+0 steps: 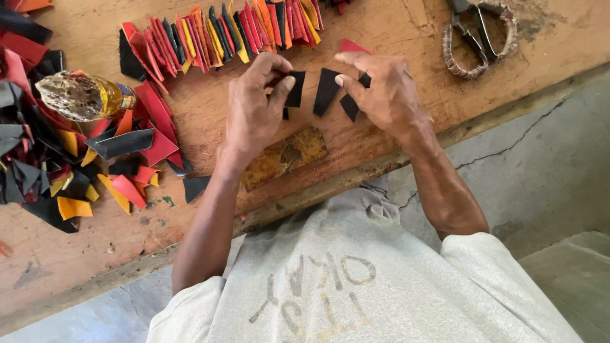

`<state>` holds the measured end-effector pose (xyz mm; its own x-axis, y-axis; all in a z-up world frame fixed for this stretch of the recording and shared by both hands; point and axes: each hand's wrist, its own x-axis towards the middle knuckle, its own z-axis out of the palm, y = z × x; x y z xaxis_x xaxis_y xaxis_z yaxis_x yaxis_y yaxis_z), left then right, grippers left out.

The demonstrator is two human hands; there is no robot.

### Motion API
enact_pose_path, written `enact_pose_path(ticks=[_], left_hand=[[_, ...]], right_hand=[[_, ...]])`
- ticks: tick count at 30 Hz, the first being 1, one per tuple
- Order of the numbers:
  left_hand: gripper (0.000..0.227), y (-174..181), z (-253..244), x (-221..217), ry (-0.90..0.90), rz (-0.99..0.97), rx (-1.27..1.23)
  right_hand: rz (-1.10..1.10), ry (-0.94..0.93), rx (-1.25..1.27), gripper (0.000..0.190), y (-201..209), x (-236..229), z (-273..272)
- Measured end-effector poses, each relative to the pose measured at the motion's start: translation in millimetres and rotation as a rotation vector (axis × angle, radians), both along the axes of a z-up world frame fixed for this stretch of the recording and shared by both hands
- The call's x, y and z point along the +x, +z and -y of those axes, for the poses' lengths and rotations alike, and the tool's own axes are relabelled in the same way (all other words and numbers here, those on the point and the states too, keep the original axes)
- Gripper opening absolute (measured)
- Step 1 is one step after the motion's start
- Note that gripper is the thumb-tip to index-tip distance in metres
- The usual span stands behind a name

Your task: The person repeatedly picks up small triangular leather pieces in red, black, and orange, aligns them edge-to-edge, and presses them together on a wooden workbench. They handle the pieces one at a time, occasionally stacking or repositioning them, with a pair of shears visible on the table.

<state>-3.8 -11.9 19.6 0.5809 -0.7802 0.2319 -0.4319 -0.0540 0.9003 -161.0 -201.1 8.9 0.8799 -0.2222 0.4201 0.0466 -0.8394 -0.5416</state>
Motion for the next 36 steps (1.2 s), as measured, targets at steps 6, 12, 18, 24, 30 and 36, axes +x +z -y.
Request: enact_pose_path(ticks=[6,12,18,24,30,36], left_hand=[[0.016,-20.3,18.1,-5.2,0.048,0.082,0.077],[0.026,-35.0,23.3,-6.7,-0.037,0.125,0.180],[0.042,-38.0,15.4,-6.4,-0.060,0.362,0.127],[0.037,-37.6,6.3,5.2,-0.042,0.344,0.068],[0.016,-33.3,-16.1,26.8,0.100,0.370,-0.198],[0.028,-33.4,-28.3,33.8,0.260,0.180,-0.373]], right_hand=[[-0.302,-0.246,0.358,0.032,-2.5,-9.0,4.2],[-0.068,-0.030,0.490,0.032,4.4,-27.1,20.1],[-0.153,-0.118,1.038,0.029,10.6,-35.8,23.2],[-0.083,0.058,1.259,0.034,19.1,-36.0,24.4],[-0.022,0.102,1.311,0.023,5.7,-36.5,24.1],[-0.076,0.008,1.327,0.014,-15.2,-34.0,11.6]])
